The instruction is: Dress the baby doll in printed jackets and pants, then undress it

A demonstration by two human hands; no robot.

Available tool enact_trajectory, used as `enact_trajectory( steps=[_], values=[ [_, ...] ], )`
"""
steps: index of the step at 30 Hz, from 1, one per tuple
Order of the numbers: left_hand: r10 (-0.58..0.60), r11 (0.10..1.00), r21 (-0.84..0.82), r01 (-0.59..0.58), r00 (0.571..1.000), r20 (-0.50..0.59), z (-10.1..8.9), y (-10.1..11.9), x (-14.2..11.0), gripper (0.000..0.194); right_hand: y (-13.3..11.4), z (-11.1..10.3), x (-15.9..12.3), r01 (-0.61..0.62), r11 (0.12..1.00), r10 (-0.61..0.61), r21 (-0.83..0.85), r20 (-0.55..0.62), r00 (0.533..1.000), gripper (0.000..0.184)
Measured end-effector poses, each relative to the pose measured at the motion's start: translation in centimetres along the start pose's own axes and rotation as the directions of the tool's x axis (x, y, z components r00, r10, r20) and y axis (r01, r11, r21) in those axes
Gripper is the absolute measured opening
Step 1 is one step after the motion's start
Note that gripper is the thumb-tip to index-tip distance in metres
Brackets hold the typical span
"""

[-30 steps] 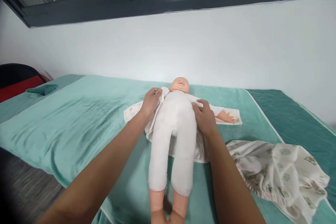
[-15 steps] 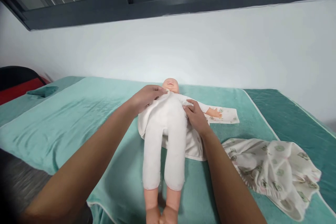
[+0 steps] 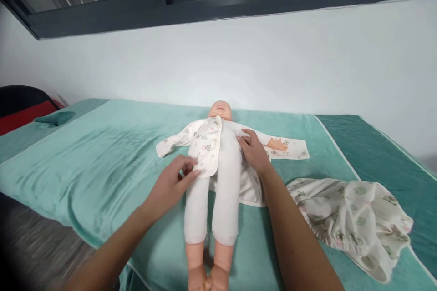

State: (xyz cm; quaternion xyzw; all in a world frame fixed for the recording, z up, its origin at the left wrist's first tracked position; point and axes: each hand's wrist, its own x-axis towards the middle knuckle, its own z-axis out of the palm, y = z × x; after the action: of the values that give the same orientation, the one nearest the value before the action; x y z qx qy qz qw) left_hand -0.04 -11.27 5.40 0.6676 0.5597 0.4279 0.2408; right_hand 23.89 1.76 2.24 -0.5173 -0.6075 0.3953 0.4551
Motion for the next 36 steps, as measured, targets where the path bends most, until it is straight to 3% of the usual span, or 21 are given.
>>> enact_trajectory(
  steps=[4, 7, 9, 10, 12, 15, 19, 25, 31, 36],
  values=[
    [-0.022, 0.998, -0.056, 0.025, 0.999, 0.043, 0.8, -0.9, -4.3, 0.013, -0.2, 0.0, -0.1, -0.008, 1.0, 0.008, -0.022, -0.006, 1.0, 0.05],
    [-0.074, 0.991, -0.111, 0.077, 0.997, 0.031, 0.3, -2.4, -4.3, 0.019, -0.2, -0.1, -0.2, 0.002, 0.999, -0.002, -0.04, -0.014, 1.0, 0.05],
    [-0.077, 0.997, -0.028, 0.074, 0.991, -0.107, -0.7, -4.3, -3.0, 0.018, -0.2, -0.1, -0.1, 0.003, 0.999, -0.004, -0.053, -0.019, 1.0, 0.05],
    [-0.027, 0.995, 0.091, 0.047, 0.977, -0.213, -1.3, -5.6, -2.0, 0.018, -0.2, -0.1, -0.1, 0.003, 0.998, -0.004, -0.058, -0.022, 1.0, 0.05],
    [0.063, 0.923, 0.379, 0.063, 0.949, -0.309, -2.5, -8.1, 0.2, 0.042, -0.1, -0.2, -0.1, 0.002, 0.998, -0.003, -0.059, -0.025, 1.0, 0.05],
    [-0.037, 0.786, 0.587, 0.194, 0.963, -0.267, -4.1, -11.2, 3.4, 0.062, -0.1, -0.1, -0.1, 0.006, 0.999, -0.007, -0.053, -0.026, 1.0, 0.05],
    [-0.126, 0.677, 0.714, 0.177, 0.984, -0.125, -5.9, -13.6, 6.4, 0.063, -0.2, -0.1, -0.1, -0.007, 0.999, 0.006, -0.051, -0.02, 1.0, 0.05],
    [-0.157, 0.619, 0.736, 0.275, 0.961, -0.227, -7.9, -15.6, 7.9, 0.062, -0.4, -0.2, -0.3, -0.022, 0.998, 0.022, -0.062, -0.008, 1.0, 0.049],
    [-0.149, 0.63, 0.722, 0.287, 0.957, -0.251, -8.1, -16.2, 7.7, 0.062, -0.5, 0.1, -0.2, -0.005, 0.994, 0.003, -0.107, -0.02, 1.0, 0.049],
    [-0.036, 0.663, 0.708, 0.243, 0.955, -0.294, -8.1, -16.0, 6.3, 0.072, -0.8, -0.9, -0.3, -0.027, 0.969, -0.003, -0.245, -0.12, 0.993, 0.037]
  ],
)
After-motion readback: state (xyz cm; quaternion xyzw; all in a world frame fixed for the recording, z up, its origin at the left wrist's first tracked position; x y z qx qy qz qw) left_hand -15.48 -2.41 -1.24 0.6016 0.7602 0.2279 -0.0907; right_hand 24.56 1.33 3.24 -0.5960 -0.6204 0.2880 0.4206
